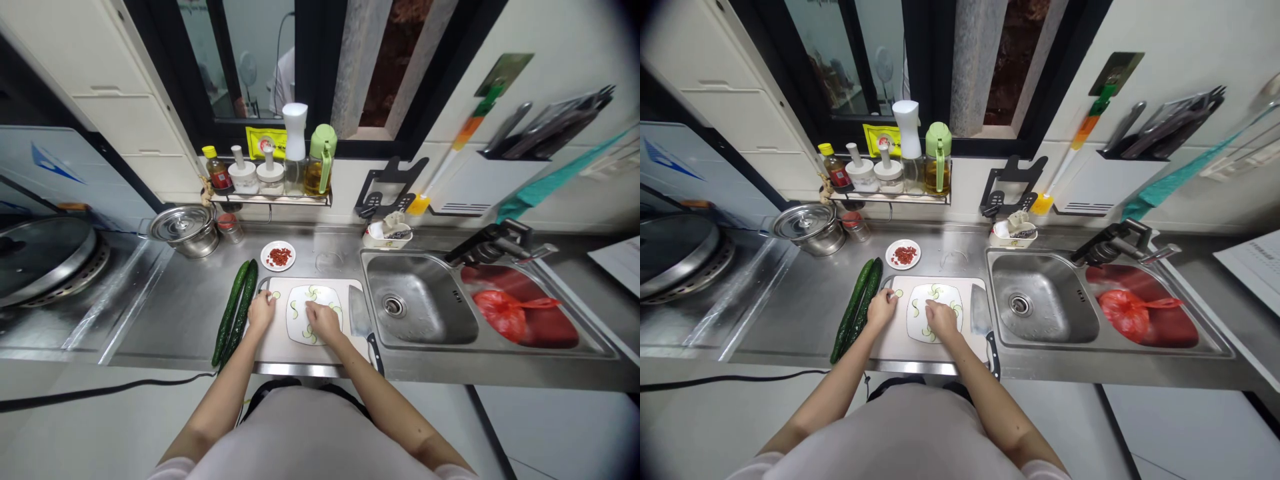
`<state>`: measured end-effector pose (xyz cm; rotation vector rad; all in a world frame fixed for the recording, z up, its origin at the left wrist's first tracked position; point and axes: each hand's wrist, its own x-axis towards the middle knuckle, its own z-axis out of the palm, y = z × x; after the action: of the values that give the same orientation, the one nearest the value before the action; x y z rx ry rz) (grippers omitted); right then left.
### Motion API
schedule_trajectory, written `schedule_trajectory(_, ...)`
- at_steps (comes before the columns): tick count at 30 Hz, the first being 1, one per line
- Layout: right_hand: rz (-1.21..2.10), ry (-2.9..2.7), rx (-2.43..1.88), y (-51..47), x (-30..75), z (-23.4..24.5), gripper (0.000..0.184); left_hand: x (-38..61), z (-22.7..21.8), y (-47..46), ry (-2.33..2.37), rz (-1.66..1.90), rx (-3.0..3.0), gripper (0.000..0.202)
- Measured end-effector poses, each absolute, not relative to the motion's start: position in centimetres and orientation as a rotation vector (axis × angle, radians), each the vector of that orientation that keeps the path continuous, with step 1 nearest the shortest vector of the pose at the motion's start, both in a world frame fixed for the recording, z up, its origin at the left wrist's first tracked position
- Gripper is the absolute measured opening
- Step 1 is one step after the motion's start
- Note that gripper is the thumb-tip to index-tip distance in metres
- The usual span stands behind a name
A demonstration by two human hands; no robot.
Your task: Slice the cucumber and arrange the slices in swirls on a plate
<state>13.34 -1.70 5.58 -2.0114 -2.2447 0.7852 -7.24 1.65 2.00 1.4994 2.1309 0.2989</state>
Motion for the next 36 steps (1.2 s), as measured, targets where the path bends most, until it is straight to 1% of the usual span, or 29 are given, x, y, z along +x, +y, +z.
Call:
schedule_trajectory(5, 0.825, -2.170, -2.005, -2.7, 14.3, 5.9, 0.042, -6.6, 1.7, 2.2, 2.136, 0.269, 1.557, 0.037)
schedule_trajectory(17, 0.846, -2.031, -1.948, -3.4, 14.9, 6.2, 0.041, -6.0, 1.4, 3.2, 2.136, 0.304, 1.583, 0.023)
schedule_trajectory(23, 0.857, -2.007, -1.951, -3.7, 15.0, 6.3, 0.040, -5.9, 1.4, 3.5, 2.088, 0.425, 1.512, 0.016)
schedule_trajectory(27, 0.850, -1.951, -1.907, -3.5, 15.3, 6.6, 0.038, -5.7, 1.7, 3.7, 1.988, 0.679, 1.327, 0.014)
schedule_trajectory(31, 0.807, -1.852, -1.832, -2.3, 15.3, 8.1, 0.036, -5.3, 3.9, 3.7, 1.673, 0.931, 1.156, 0.025)
schedule_trajectory(36, 0.799, -1.667, -1.581, 0.2, 14.2, 12.1, 0.034, -4.6, 9.5, 3.1, 1.321, 1.047, 1.184, 0.039)
